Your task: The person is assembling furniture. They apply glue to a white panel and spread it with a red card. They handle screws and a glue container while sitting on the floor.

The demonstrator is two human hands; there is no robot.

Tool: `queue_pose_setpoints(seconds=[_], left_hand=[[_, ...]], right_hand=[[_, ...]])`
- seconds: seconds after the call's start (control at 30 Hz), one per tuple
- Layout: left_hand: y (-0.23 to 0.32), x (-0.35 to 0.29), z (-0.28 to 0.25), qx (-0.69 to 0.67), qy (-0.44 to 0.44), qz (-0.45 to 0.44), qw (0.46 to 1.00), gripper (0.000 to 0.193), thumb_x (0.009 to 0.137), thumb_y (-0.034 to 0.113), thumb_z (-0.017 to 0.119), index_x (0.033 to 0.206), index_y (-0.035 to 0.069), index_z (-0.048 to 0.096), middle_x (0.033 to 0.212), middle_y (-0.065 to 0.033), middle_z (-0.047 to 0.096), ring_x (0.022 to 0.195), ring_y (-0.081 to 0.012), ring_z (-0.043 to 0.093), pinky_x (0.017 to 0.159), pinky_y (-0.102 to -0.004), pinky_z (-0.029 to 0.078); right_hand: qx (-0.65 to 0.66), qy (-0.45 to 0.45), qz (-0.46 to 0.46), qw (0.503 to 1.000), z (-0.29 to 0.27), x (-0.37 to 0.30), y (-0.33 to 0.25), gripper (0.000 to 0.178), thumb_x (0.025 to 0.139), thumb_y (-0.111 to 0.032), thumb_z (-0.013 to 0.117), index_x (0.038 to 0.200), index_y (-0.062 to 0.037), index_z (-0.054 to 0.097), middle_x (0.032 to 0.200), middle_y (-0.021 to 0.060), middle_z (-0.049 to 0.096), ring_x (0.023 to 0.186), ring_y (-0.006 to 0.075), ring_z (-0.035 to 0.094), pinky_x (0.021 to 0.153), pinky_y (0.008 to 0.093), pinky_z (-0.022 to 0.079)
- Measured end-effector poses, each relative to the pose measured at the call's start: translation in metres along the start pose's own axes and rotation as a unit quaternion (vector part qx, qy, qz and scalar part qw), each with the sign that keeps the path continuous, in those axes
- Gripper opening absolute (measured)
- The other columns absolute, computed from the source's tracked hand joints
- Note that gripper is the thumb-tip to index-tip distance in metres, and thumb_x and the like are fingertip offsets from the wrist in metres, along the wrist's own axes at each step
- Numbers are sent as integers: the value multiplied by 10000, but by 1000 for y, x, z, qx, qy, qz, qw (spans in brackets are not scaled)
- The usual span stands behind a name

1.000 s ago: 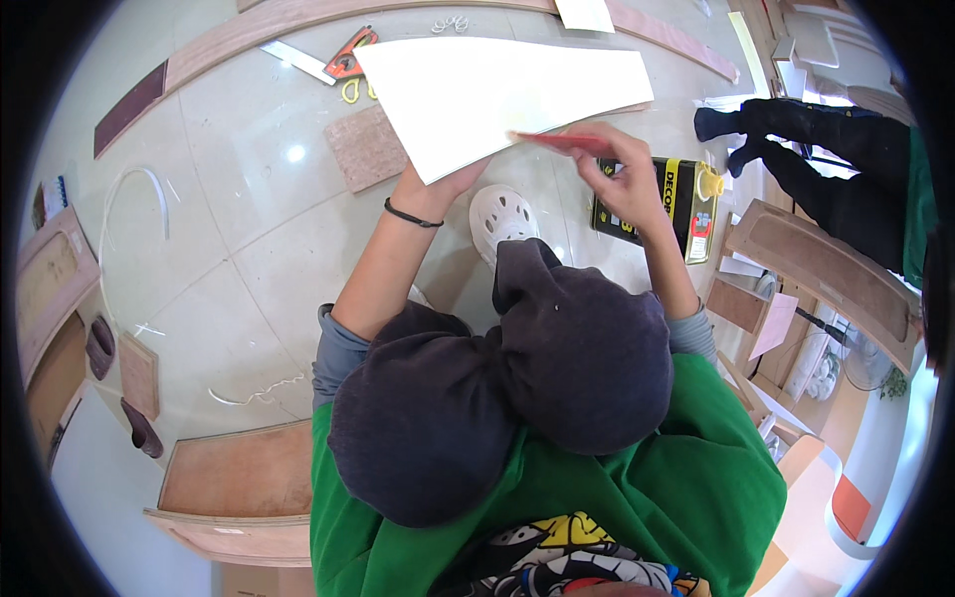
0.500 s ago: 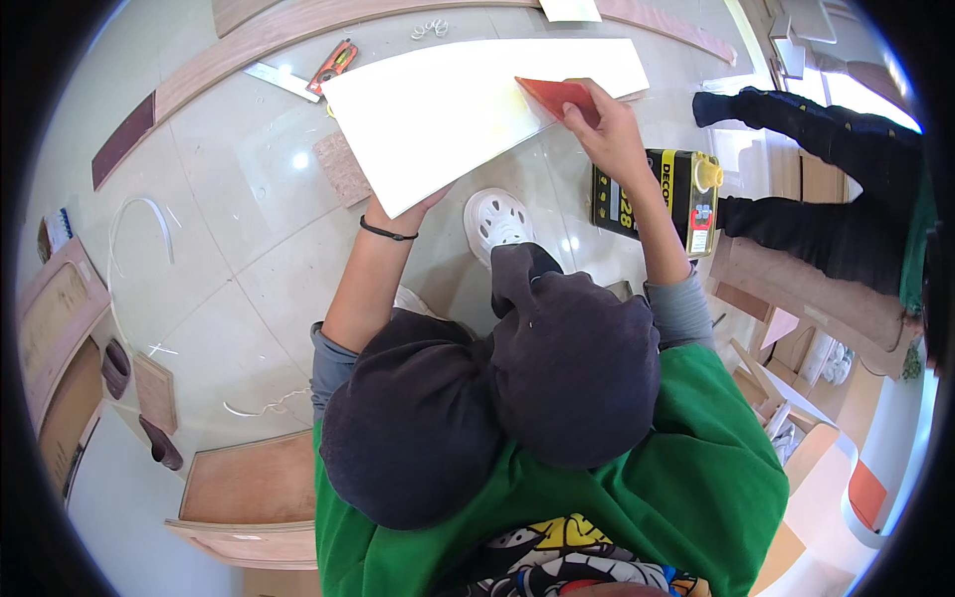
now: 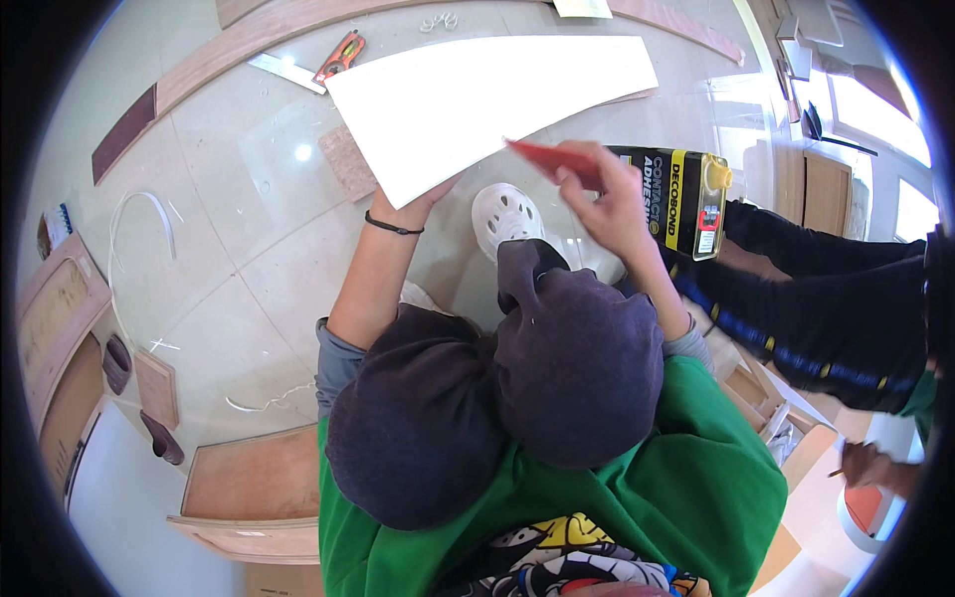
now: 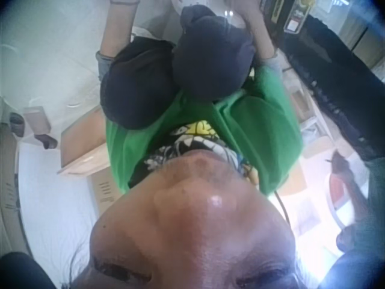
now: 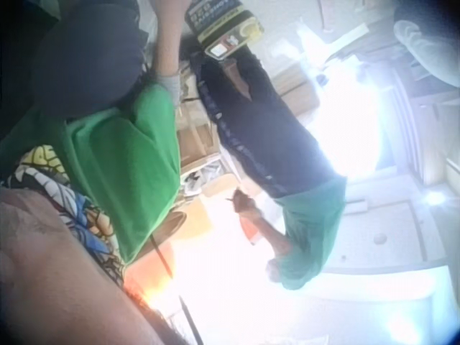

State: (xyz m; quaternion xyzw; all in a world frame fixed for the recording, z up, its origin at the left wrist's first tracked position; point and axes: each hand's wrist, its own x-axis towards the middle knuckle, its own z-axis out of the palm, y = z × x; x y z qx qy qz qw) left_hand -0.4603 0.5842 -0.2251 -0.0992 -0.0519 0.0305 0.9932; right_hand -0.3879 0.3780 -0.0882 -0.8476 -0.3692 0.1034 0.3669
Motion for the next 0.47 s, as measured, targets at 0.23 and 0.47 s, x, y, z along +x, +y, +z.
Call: queue_pose_setpoints(seconds=[0.23,0.47], left_hand=[[-12,6,9,-1,-3,-6,1000,416,1024,276,488,1360,31,478,1353,-119,564,1227,-266,571,1049,-401,491],[-21,10,11,-26,-45,-7,999,389,1012,283,516,1317,42,528,1323,-114,590,1203,-267,586,1018,-400,505]], right_hand=[[-21,5,134,991,2,14,-7,312,866,-158,637,1125,15,617,741,195,682,655,306,702,644,369,539],[16,-12,14,1000,25,21,-62,339,833,-145,680,1134,1,625,710,179,686,638,267,716,622,361,548]])
